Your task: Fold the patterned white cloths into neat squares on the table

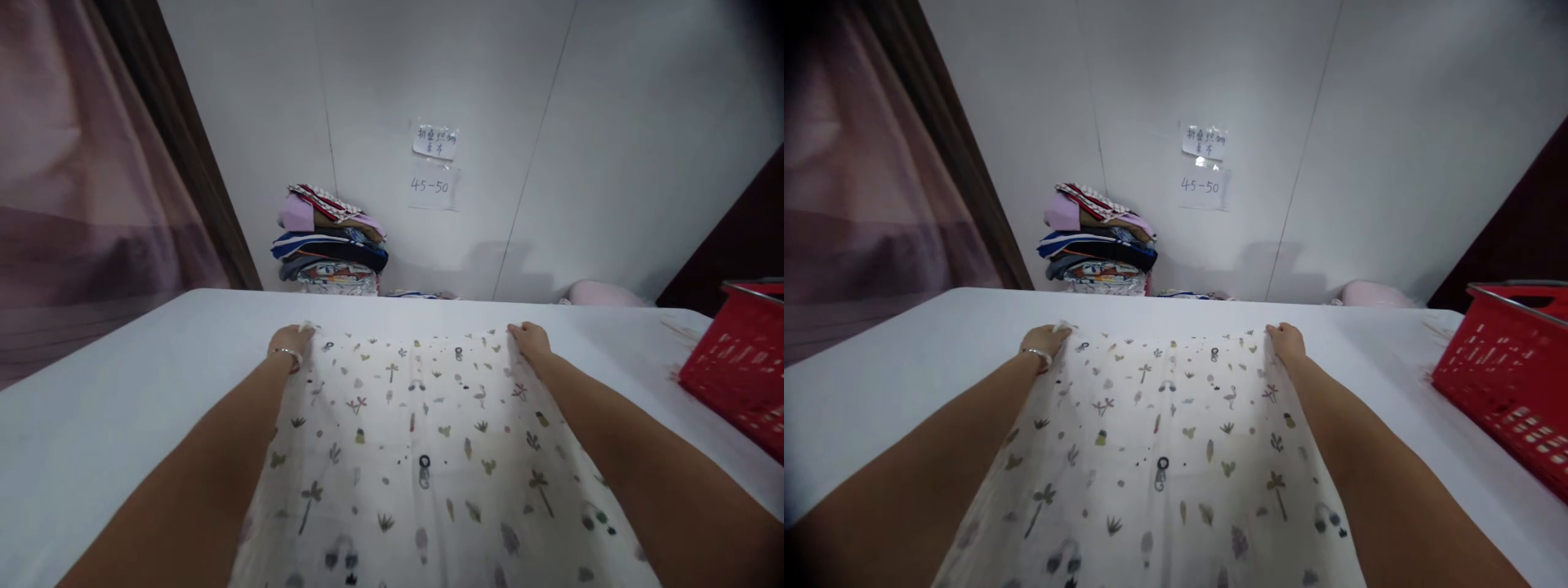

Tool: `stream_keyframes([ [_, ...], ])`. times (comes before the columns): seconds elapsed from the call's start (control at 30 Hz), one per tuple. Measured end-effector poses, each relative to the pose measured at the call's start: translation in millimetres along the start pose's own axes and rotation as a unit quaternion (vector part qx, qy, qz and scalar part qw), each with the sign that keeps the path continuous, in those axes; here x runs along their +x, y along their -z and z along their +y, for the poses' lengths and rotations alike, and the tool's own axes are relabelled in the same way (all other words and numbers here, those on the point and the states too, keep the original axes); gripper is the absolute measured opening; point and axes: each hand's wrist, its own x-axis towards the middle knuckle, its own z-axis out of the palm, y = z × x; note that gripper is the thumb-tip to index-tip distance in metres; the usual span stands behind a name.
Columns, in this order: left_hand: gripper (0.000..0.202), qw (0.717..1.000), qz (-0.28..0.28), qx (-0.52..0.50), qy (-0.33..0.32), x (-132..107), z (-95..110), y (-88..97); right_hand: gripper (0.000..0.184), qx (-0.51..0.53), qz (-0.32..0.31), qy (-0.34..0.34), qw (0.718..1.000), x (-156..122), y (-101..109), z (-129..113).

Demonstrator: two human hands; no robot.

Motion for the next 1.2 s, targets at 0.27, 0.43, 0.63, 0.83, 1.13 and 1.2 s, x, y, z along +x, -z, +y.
stream_keyframes([
  [0.27, 0.043, 0.985, 0.050, 0.130, -0.103, -23, 21, 9.3, 0.040, -0.103, -0.016, 0.021, 0.994, -11, 2, -20],
  [0.43, 0.034, 0.932, -0.050, 0.070, -0.352, -56, 69, -17.2, 0.041, -0.133, -0.156, 0.271, 0.941, -28, -18, -58],
  [0.63, 0.033, 0.915, -0.115, 0.068, -0.382, -76, 112, -50.2, 0.041, -0.145, -0.241, 0.308, 0.909, -33, -43, -81],
  [0.83, 0.029, 0.933, -0.102, 0.062, -0.339, -77, 117, -52.2, 0.029, -0.155, -0.222, 0.293, 0.917, -35, -39, -88],
  [1.13, 0.030, 0.950, -0.064, 0.060, -0.301, -88, 129, -53.6, 0.035, -0.170, -0.188, 0.276, 0.927, -48, -41, -96],
  [1.2, 0.035, 0.938, -0.056, 0.054, -0.338, -98, 126, -54.2, 0.041, -0.165, -0.177, 0.291, 0.926, -57, -42, -99],
])
